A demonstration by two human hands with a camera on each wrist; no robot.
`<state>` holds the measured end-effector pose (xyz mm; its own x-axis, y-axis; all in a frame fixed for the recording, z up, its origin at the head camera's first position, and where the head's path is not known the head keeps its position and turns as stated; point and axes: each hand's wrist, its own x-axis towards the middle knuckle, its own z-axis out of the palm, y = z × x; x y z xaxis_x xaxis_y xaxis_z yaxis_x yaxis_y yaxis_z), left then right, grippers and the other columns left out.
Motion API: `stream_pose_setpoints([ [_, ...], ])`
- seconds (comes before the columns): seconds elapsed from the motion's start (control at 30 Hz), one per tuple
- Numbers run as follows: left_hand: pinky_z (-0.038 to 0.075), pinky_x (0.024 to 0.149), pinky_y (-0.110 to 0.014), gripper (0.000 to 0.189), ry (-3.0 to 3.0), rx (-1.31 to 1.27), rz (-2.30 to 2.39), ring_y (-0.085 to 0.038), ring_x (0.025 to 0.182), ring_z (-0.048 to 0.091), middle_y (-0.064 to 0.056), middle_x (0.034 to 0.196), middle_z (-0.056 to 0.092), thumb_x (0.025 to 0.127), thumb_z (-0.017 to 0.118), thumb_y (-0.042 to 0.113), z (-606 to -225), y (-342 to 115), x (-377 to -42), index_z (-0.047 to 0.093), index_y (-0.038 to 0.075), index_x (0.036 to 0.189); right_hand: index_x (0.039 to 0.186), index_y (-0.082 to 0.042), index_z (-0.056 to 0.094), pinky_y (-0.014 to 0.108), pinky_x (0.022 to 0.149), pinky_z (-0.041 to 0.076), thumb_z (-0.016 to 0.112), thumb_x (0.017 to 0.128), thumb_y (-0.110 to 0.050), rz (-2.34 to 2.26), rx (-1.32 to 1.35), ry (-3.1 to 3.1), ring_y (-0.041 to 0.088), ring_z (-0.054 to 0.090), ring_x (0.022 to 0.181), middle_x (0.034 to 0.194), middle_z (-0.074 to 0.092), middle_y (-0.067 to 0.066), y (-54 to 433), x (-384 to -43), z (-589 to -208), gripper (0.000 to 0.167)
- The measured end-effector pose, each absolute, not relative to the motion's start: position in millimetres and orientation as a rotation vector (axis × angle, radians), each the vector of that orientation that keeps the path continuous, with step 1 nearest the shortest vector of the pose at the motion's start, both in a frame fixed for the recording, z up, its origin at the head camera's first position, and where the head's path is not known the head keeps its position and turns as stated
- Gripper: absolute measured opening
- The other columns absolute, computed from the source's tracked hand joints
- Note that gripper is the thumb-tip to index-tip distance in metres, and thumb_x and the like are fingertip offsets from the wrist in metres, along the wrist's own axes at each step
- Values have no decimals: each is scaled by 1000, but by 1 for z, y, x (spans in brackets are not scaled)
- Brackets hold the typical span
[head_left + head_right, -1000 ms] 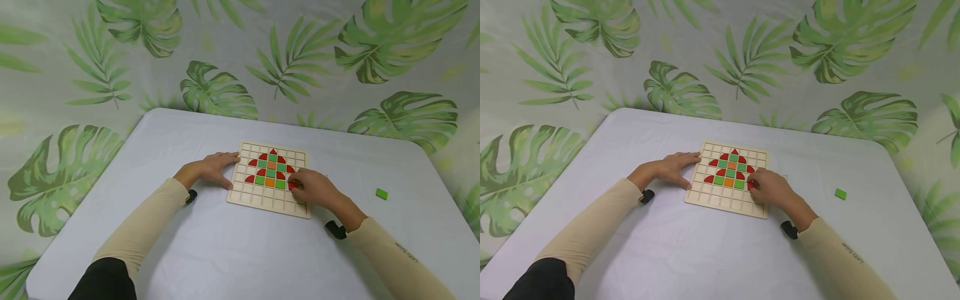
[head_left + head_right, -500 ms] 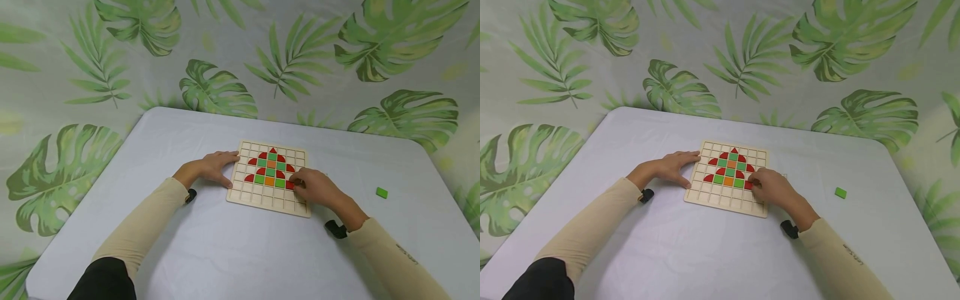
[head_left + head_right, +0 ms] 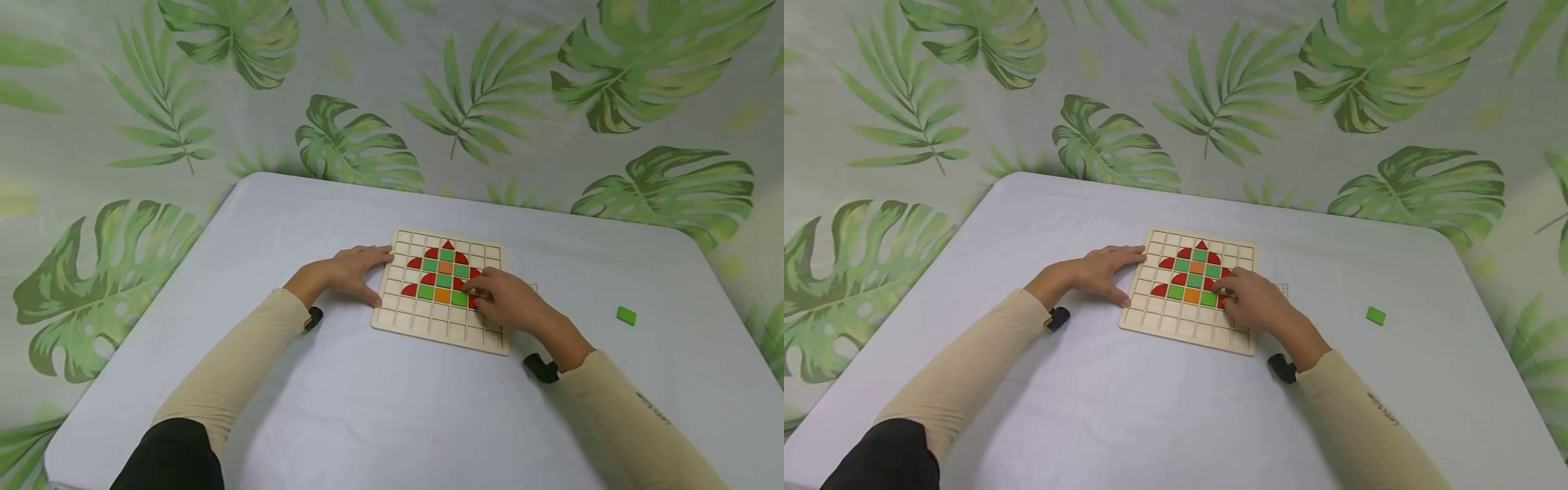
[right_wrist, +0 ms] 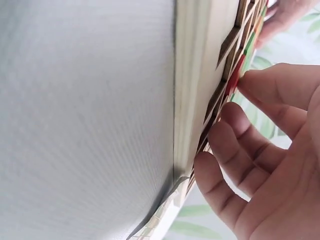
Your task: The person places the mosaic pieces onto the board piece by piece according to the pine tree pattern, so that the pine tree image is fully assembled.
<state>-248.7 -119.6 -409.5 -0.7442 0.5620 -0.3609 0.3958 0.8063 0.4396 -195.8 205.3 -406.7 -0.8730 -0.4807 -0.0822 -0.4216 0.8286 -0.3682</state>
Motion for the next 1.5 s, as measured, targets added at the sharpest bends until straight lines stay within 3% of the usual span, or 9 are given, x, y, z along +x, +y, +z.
stream_pose_setpoints([
  [0.3,17,124,-54,96,2518,726,452,-27,157,12,6,169,11,80,78,46,-409,-119,-250,27,22,158,114,-10,73,32,75,52,60,93,-10,-548,-737,2845,18,59,88,103,65,6,209,-197,-405,25],
  [0.5,18,124,-54,96,2519,729,457,-27,156,13,6,169,12,80,79,46,-410,-118,-250,28,23,158,119,-10,71,34,77,52,58,95,-10,-582,-663,2839,21,59,93,111,65,9,224,-194,-393,28],
  [0.67,18,124,-54,96,2526,731,456,-27,156,14,6,169,12,79,79,46,-410,-118,-249,28,23,158,120,-7,69,36,77,52,56,95,-6,-594,-671,2859,23,61,94,113,65,12,249,-189,-381,28],
  [0.97,17,125,-53,97,2513,719,459,-26,157,12,8,169,10,79,79,46,-411,-118,-250,27,25,158,122,-3,67,27,66,51,62,93,-3,-498,-653,2957,24,64,91,115,67,17,317,-178,-366,30],
  [1.03,16,125,-53,97,2517,713,455,-26,157,12,8,169,10,79,79,46,-411,-119,-250,27,25,158,121,-5,67,25,64,50,63,92,-4,-485,-632,2992,20,63,89,115,68,16,332,-174,-363,29],
  [1.27,17,125,-53,97,2510,722,458,-26,157,12,9,169,10,79,79,46,-411,-119,-250,27,25,158,122,-9,66,21,60,47,66,91,-5,-497,-548,3071,-23,43,81,112,68,15,382,-157,-363,30],
  [1.5,17,124,-55,97,2506,714,458,-28,156,12,8,169,10,79,79,45,-409,-117,-248,27,24,158,122,-5,65,19,57,42,65,92,-5,-459,-410,3090,-29,33,80,111,68,24,420,-146,-373,30],
])
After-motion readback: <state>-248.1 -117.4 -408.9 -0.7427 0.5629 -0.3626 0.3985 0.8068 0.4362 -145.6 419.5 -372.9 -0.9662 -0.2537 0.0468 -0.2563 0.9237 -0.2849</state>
